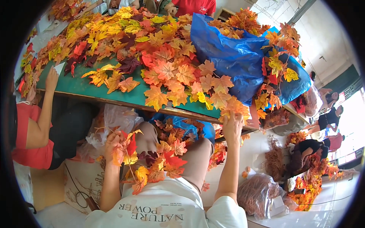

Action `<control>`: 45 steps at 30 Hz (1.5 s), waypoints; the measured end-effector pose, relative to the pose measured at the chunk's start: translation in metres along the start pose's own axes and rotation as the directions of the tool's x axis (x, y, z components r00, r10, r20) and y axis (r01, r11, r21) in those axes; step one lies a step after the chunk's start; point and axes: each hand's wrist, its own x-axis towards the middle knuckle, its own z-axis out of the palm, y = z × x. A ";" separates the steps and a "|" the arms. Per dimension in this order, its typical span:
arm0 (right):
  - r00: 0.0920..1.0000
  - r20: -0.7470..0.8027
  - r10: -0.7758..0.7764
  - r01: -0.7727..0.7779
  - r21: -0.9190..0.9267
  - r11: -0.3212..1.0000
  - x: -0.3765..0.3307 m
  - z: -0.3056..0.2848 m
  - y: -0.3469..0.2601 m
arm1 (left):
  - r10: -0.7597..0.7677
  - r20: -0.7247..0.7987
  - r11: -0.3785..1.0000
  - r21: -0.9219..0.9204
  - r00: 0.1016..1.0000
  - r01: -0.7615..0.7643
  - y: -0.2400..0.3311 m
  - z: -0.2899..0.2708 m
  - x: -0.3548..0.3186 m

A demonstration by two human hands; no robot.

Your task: The person assembles a garland by attaching artificial autumn leaves onto a wire vine by hand.

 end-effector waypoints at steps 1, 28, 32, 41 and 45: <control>0.996 0.037 -0.081 0.079 0.053 0.995 0.006 0.001 0.005 | -0.018 0.012 1.000 0.010 1.000 0.018 0.000 -0.003 0.000; 0.987 -0.155 0.041 0.065 0.619 0.783 0.067 0.037 -0.061 | -0.207 0.025 0.975 0.082 0.978 0.204 -0.022 0.023 -0.008; 0.954 0.069 0.293 -0.144 0.959 0.244 0.099 0.047 -0.051 | -0.223 0.042 0.974 0.057 0.974 0.220 -0.026 0.020 -0.007; 0.926 0.362 0.103 -0.283 0.851 -0.443 0.120 0.028 -0.066 | -0.275 -0.049 0.956 0.092 0.960 0.278 -0.035 0.015 -0.008; 0.920 0.172 0.352 0.012 0.886 -0.464 0.122 0.044 -0.120 | -0.207 0.071 0.978 0.027 0.976 0.206 -0.037 0.004 -0.016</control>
